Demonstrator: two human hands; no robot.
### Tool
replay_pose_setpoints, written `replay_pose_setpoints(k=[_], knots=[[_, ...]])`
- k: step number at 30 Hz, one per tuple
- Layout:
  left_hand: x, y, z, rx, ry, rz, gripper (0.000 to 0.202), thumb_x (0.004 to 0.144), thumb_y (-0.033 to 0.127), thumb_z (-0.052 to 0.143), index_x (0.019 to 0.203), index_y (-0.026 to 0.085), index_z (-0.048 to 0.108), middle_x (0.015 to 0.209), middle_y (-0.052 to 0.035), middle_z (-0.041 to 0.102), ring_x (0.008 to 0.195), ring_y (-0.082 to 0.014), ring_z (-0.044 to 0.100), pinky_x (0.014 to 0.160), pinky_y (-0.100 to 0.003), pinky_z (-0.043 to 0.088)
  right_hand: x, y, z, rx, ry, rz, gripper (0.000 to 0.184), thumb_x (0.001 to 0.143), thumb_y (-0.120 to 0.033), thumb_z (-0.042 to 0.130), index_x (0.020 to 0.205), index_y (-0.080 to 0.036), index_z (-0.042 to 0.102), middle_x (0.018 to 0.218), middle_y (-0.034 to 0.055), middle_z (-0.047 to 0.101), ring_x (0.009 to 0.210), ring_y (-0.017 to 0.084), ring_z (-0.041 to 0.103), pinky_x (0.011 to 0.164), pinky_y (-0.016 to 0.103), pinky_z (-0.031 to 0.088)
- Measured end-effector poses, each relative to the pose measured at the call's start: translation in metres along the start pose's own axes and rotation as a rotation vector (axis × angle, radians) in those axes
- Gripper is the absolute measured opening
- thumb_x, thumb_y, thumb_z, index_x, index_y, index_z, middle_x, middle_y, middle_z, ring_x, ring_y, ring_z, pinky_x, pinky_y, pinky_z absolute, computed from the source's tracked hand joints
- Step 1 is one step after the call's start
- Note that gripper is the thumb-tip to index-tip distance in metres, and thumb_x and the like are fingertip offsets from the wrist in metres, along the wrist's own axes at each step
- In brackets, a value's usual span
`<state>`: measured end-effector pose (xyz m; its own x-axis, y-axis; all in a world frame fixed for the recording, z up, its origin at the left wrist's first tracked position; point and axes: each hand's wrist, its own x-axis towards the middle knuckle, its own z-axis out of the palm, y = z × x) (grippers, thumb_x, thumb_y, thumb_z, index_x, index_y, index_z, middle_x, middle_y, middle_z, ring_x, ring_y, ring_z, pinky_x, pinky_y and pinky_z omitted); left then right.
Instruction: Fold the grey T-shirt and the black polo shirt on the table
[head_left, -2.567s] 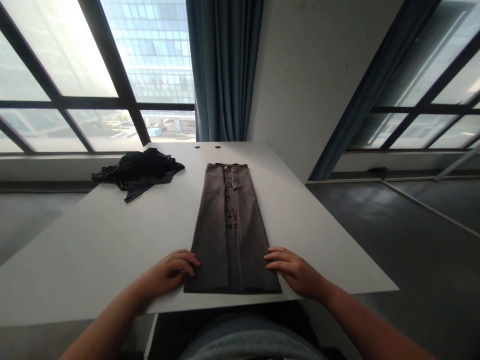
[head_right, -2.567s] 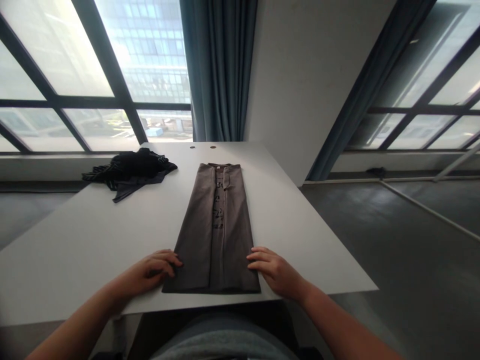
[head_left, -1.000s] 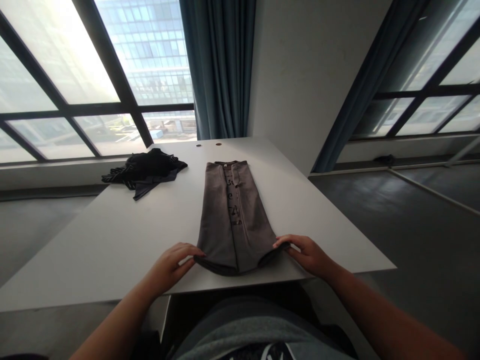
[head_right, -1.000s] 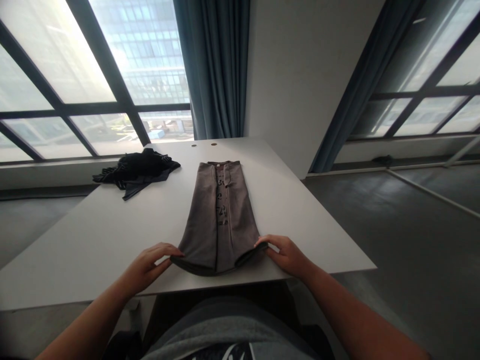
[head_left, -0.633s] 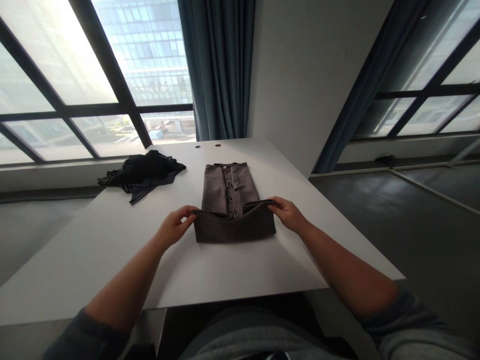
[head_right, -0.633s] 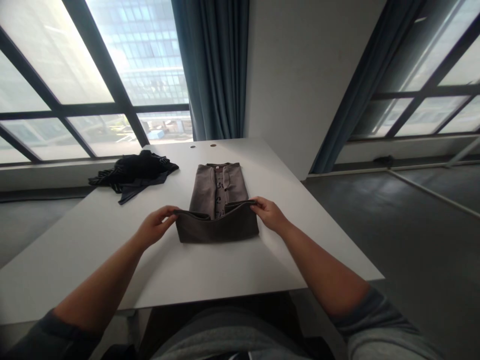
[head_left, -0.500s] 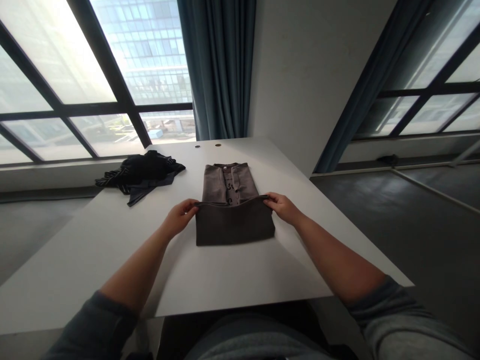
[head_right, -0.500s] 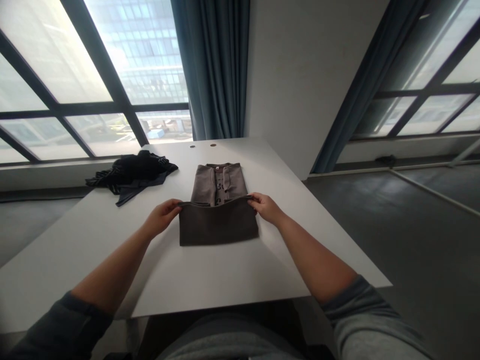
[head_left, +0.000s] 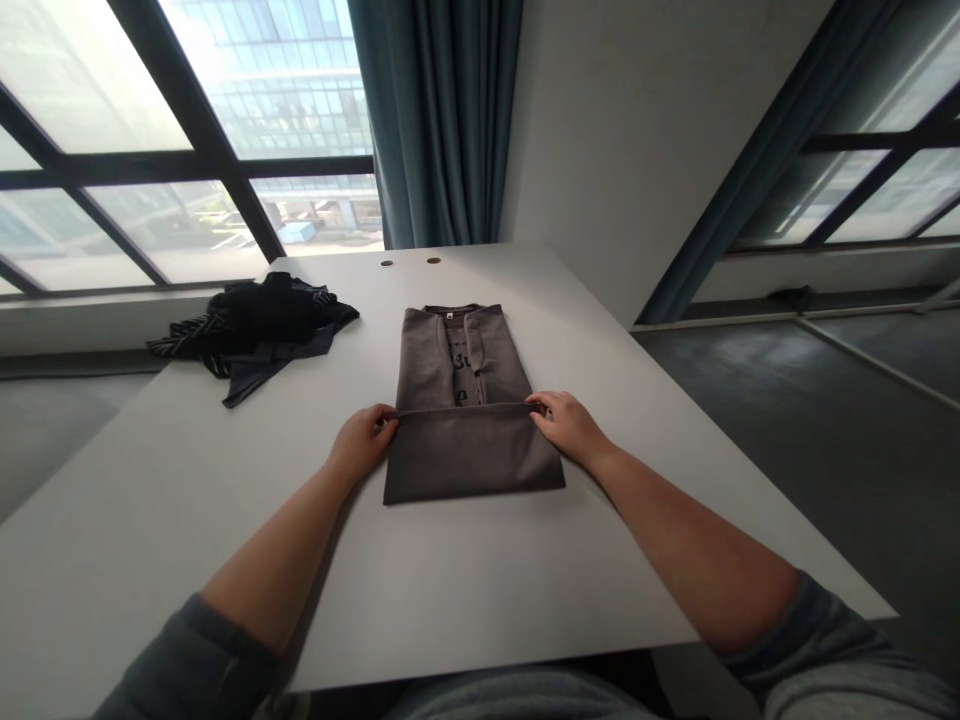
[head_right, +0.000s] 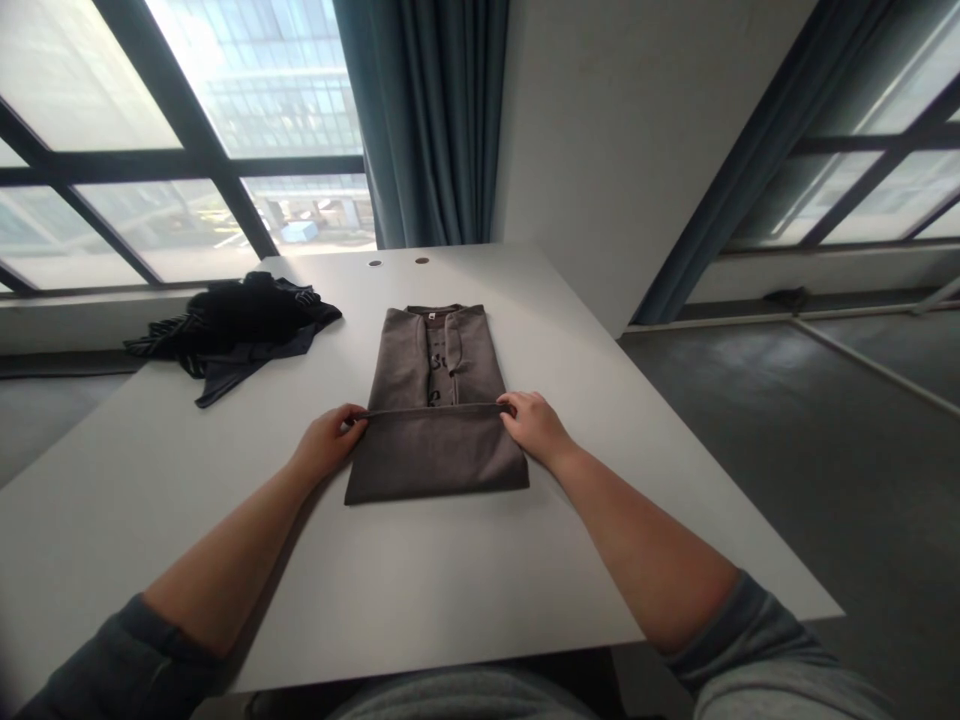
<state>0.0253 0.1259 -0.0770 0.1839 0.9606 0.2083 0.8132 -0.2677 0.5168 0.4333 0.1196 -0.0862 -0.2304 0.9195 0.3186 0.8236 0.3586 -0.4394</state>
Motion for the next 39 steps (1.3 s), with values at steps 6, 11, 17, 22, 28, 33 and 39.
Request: replay_pose_setpoints(k=[6,11,17,22,28,33,39], knots=[[0.004,-0.003,0.008,0.068,0.032,-0.022,0.023,0.094,0.038,0.058,0.103,0.022,0.071,0.096,-0.0064,0.074,0.091,-0.0248,0.066,0.081,-0.034,0.047,0.0,0.002,0.004,-0.035,0.021,0.023,0.023,0.089,-0.017,0.064,0.11,-0.018,0.073,0.098,0.0073,0.072,0.094,0.022,0.063,0.095,0.037,0.047],[0.004,0.005,0.003,0.04,0.081,-0.076,0.017,0.091,0.035,0.064,0.101,0.022,0.067,0.094,-0.0051,0.072,0.088,-0.0239,0.064,0.079,-0.034,0.047,-0.002,-0.009,-0.007,-0.086,0.11,-0.047,0.028,0.088,-0.017,0.067,0.116,-0.016,0.071,0.112,0.0127,0.068,0.104,0.027,0.06,0.1,0.043,0.048],[-0.039,0.032,-0.032,-0.09,-0.143,0.379,0.015,0.099,0.034,0.058,0.099,0.023,0.068,0.093,-0.004,0.068,0.089,-0.0197,0.062,0.084,-0.032,0.05,-0.044,-0.045,-0.043,0.038,0.038,-0.38,0.016,0.1,-0.03,0.06,0.101,-0.02,0.073,0.107,0.0105,0.068,0.105,0.024,0.062,0.099,0.041,0.05],[-0.086,0.034,-0.03,0.038,-0.288,0.555,0.027,0.094,0.038,0.07,0.118,0.027,0.07,0.12,-0.0077,0.066,0.11,-0.0237,0.061,0.098,-0.037,0.05,-0.087,-0.049,-0.04,0.067,-0.193,-0.467,0.027,0.095,-0.029,0.068,0.121,-0.023,0.074,0.125,0.0105,0.069,0.117,0.023,0.065,0.105,0.039,0.053],[-0.089,0.032,-0.012,0.276,-0.093,0.507,0.025,0.102,0.035,0.058,0.12,0.025,0.072,0.116,-0.0092,0.068,0.107,-0.0251,0.062,0.097,-0.042,0.049,-0.086,-0.04,-0.025,0.015,-0.086,-0.462,0.028,0.1,-0.019,0.058,0.123,-0.021,0.074,0.125,0.0095,0.072,0.117,0.022,0.068,0.113,0.044,0.052],[-0.09,0.039,-0.016,0.409,-0.118,0.571,0.022,0.105,0.028,0.054,0.113,0.024,0.074,0.098,-0.0069,0.07,0.091,-0.0215,0.064,0.086,-0.037,0.05,-0.088,-0.046,-0.026,-0.062,-0.047,-0.506,0.023,0.101,-0.019,0.058,0.113,-0.02,0.078,0.114,0.0098,0.076,0.107,0.022,0.072,0.101,0.04,0.057],[-0.131,0.047,-0.022,0.368,-0.157,0.645,0.019,0.101,0.021,0.058,0.11,0.027,0.073,0.097,-0.0048,0.069,0.086,-0.0192,0.063,0.084,-0.035,0.051,-0.127,-0.058,-0.043,-0.078,-0.072,-0.54,0.023,0.101,-0.016,0.06,0.113,-0.022,0.078,0.112,0.0083,0.077,0.105,0.022,0.073,0.098,0.039,0.055]])
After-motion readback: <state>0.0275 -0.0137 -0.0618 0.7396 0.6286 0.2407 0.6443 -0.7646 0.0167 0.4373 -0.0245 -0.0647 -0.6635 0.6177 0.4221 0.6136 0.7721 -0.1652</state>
